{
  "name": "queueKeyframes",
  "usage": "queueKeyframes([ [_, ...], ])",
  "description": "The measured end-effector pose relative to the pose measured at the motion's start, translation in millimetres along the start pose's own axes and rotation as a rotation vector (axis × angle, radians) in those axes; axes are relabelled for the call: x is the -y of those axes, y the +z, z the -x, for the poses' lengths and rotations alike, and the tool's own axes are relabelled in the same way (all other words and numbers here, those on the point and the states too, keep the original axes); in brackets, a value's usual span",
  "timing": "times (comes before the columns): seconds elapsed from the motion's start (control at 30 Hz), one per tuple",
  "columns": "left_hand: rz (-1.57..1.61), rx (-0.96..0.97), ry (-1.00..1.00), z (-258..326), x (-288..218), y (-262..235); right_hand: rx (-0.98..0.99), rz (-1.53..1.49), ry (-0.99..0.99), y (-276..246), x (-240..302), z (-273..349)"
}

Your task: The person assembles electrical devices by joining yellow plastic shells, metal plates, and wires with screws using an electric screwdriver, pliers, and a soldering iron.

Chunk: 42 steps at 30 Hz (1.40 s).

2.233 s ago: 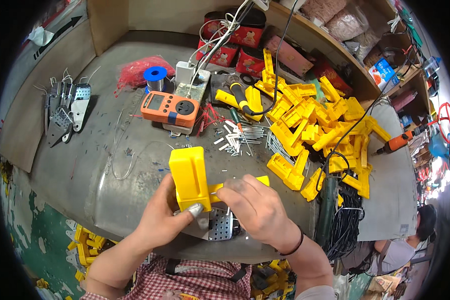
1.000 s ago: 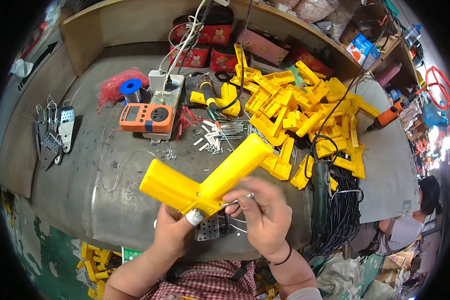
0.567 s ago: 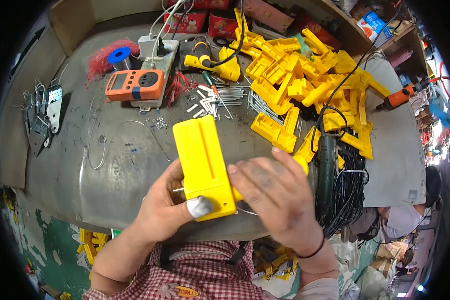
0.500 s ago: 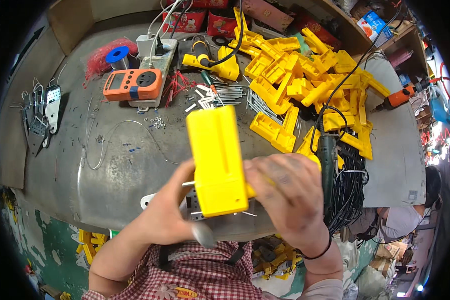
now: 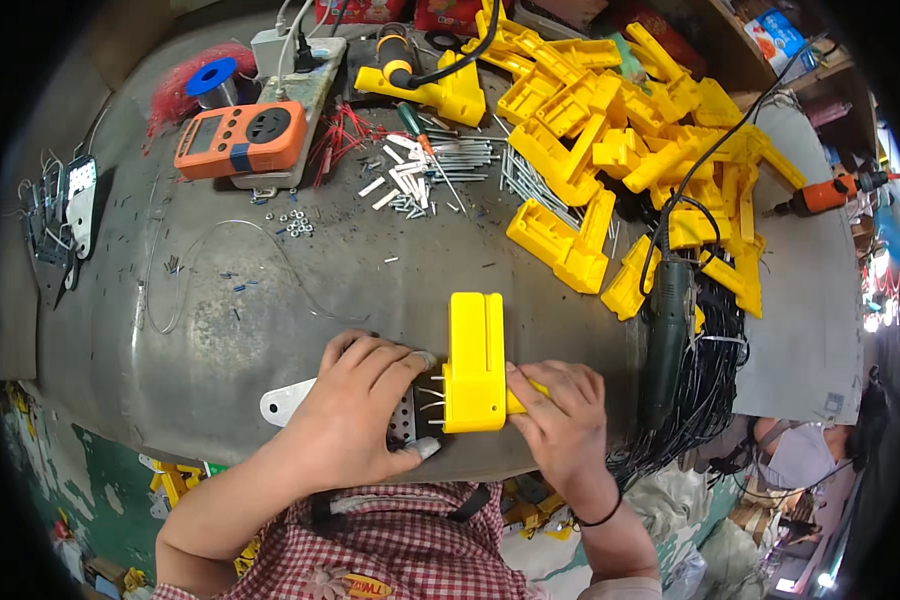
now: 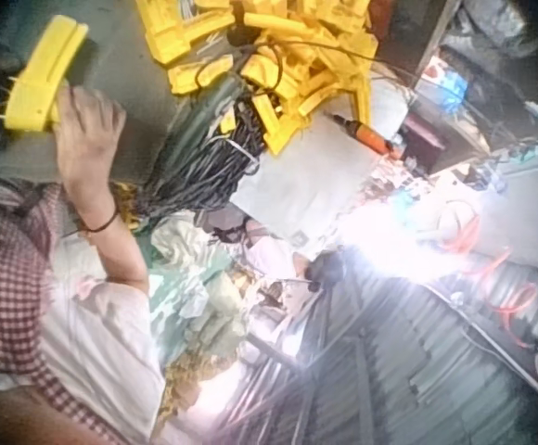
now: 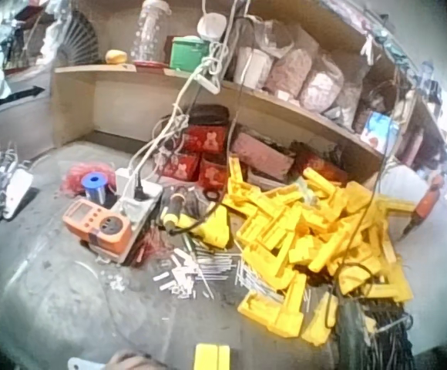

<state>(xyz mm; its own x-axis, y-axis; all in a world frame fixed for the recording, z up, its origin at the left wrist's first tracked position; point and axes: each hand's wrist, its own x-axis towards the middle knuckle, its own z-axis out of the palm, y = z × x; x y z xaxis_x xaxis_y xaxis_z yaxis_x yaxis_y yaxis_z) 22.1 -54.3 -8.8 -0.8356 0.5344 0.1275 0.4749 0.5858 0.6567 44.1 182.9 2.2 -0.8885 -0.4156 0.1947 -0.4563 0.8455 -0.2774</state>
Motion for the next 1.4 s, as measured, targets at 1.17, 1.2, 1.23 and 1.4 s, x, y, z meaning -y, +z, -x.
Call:
queueKeyframes([
  [1.17, -0.286, 0.015, 0.044, 6, -16, 4, -0.748, -1.596, 0.531, -65, -62, 21],
  [1.2, -0.241, 0.015, 0.043, 6, -14, 5, -0.749, -1.716, 0.571, -59, -62, 18],
  [1.23, -0.196, 0.014, 0.043, 6, -12, 5, -0.757, -1.738, 0.577, -52, -63, 18],
  [1.4, -0.227, 0.050, 0.050, 5, -12, 6, -0.858, -1.971, 0.474, -41, -53, 16],
])
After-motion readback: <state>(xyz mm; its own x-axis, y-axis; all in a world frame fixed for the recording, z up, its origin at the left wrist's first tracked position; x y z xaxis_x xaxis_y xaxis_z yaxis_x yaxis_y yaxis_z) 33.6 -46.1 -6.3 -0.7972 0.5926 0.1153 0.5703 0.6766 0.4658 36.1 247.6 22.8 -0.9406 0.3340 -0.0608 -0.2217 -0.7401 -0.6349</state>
